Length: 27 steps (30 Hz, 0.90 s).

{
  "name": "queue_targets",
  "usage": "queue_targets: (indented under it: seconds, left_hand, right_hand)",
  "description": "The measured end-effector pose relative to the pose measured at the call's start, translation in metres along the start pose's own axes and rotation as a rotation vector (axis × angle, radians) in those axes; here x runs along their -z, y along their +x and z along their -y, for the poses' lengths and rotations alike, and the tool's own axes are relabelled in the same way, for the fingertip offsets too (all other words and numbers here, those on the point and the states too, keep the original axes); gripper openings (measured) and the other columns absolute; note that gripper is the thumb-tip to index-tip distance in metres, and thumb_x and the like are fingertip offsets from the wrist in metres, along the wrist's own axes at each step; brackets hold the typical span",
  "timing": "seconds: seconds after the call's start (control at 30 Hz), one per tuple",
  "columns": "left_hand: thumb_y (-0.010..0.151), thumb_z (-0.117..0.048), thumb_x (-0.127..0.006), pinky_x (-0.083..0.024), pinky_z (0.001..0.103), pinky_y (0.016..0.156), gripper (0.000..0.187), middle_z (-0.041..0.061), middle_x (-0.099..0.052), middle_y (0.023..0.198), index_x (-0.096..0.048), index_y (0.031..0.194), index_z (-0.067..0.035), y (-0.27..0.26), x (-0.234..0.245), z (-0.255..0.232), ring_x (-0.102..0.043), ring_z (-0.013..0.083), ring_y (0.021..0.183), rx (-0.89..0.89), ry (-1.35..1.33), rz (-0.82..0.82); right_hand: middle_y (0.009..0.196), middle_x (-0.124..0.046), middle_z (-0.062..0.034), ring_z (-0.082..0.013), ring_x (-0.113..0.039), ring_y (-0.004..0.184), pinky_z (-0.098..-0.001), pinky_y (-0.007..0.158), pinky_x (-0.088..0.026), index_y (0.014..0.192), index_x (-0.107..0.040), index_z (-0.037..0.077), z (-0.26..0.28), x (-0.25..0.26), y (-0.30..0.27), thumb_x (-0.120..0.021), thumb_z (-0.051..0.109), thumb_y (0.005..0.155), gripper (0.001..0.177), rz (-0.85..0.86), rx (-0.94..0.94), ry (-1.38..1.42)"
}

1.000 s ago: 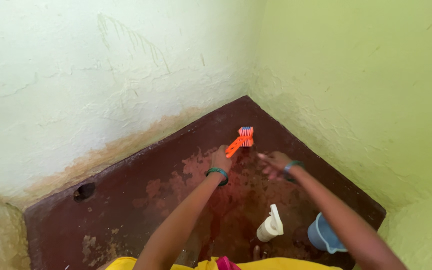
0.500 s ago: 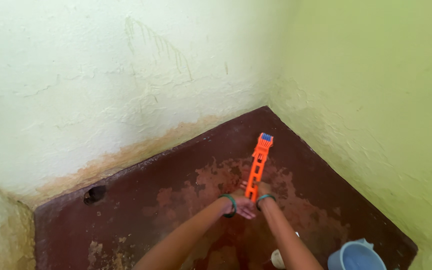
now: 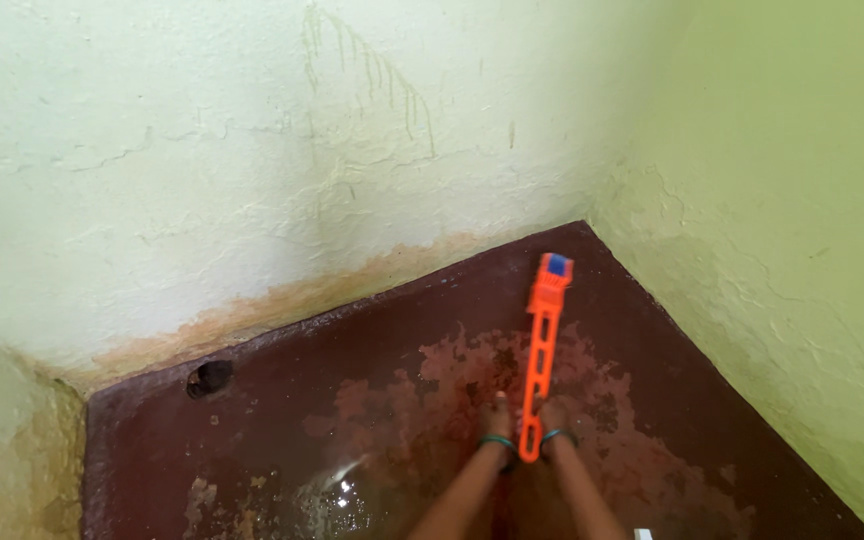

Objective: The person scrubs the floor and the base of the wall using a handheld brush while pouring water from a bucket.

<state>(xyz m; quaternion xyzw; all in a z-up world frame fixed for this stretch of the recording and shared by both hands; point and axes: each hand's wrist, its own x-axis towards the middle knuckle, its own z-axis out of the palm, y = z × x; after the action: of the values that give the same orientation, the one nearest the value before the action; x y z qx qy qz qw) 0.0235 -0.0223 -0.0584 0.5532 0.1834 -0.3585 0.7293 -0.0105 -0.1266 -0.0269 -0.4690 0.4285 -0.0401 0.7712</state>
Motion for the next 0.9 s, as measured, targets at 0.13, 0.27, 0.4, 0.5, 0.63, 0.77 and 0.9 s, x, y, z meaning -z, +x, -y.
queue_targets:
  seconds: [0.13, 0.27, 0.4, 0.5, 0.63, 0.77, 0.9]
  left_hand:
    - [0.1, -0.054, -0.047, -0.04, 0.034, 0.045, 0.044, 0.002, -0.067, 0.079, -0.057, 0.124, -0.018, 0.002, 0.028, -0.02, -0.057, 0.0183, 0.057, 0.041, 0.08, 0.067]
    - [0.099, -0.04, -0.068, -0.05, 0.036, 0.046, 0.036, 0.0, -0.062, 0.083, -0.059, 0.12, -0.013, 0.001, 0.024, -0.04, -0.06, 0.0157, 0.063, -0.071, 0.119, 0.039]
    - [0.097, -0.036, -0.059, -0.04, 0.039, 0.036, 0.03, 0.008, -0.058, 0.068, -0.065, 0.107, -0.008, -0.008, 0.025, -0.057, -0.048, 0.0239, 0.044, 0.037, 0.175, 0.094]
    - [0.1, -0.038, -0.058, -0.037, 0.037, 0.034, 0.031, 0.01, -0.055, 0.065, -0.059, 0.102, -0.007, -0.026, 0.021, -0.046, -0.045, 0.0228, 0.04, 0.06, 0.235, 0.142]
    - [0.102, -0.04, -0.064, -0.038, 0.033, 0.035, 0.03, 0.006, -0.058, 0.066, -0.061, 0.102, -0.01, -0.033, 0.017, -0.037, -0.049, 0.0164, 0.041, -0.019, 0.182, 0.196]
    - [0.099, -0.041, -0.071, -0.043, 0.032, 0.058, 0.037, 0.005, -0.058, 0.088, -0.063, 0.121, -0.012, -0.015, -0.009, -0.036, -0.054, 0.0162, 0.069, -0.113, 0.082, 0.308]
    - [0.095, -0.032, -0.072, -0.049, 0.036, 0.099, 0.053, 0.009, -0.064, 0.128, -0.055, 0.141, -0.012, 0.012, -0.058, -0.04, -0.06, 0.0226, 0.118, -0.26, 0.073, 0.264]
  right_hand:
    - [0.077, -0.067, -0.0137, -0.0275, -0.063, 0.056, -0.0439, 0.052, -0.054, 0.1, -0.064, 0.008, -0.033, -0.02, -0.023, -0.062, 0.035, 0.097, 0.028, 0.082, 0.01, -0.072]
    - [0.082, -0.066, -0.0051, -0.0166, -0.065, 0.066, -0.0331, 0.057, -0.054, 0.102, -0.063, 0.01, -0.026, -0.04, -0.023, -0.061, 0.034, 0.099, 0.024, 0.259, 0.07, 0.09]
    - [0.071, -0.057, -0.0023, -0.0144, -0.051, 0.055, -0.031, 0.046, -0.042, 0.096, -0.058, 0.012, -0.029, -0.035, -0.042, -0.063, 0.032, 0.1, 0.021, 0.266, -0.009, 0.132]
    - [0.073, -0.058, 0.0007, -0.0122, -0.047, 0.053, -0.0289, 0.044, -0.036, 0.099, -0.059, 0.014, -0.043, -0.031, -0.059, -0.062, 0.029, 0.098, 0.016, 0.222, 0.033, 0.259]
    - [0.074, -0.057, 0.0003, -0.0127, -0.047, 0.055, -0.028, 0.045, -0.036, 0.102, -0.063, 0.011, -0.032, -0.025, -0.056, -0.064, 0.03, 0.098, 0.019, 0.102, 0.037, 0.3]
    - [0.078, -0.062, -0.003, -0.0162, -0.053, 0.063, -0.0315, 0.052, -0.044, 0.098, -0.066, 0.008, -0.006, -0.022, -0.025, -0.06, 0.026, 0.098, 0.018, 0.061, 0.08, 0.354]
    - [0.085, -0.07, -0.0105, -0.022, -0.065, 0.076, -0.0362, 0.065, -0.056, 0.093, -0.07, -0.001, 0.026, -0.018, 0.018, -0.056, 0.018, 0.099, 0.024, -0.051, 0.16, 0.416]
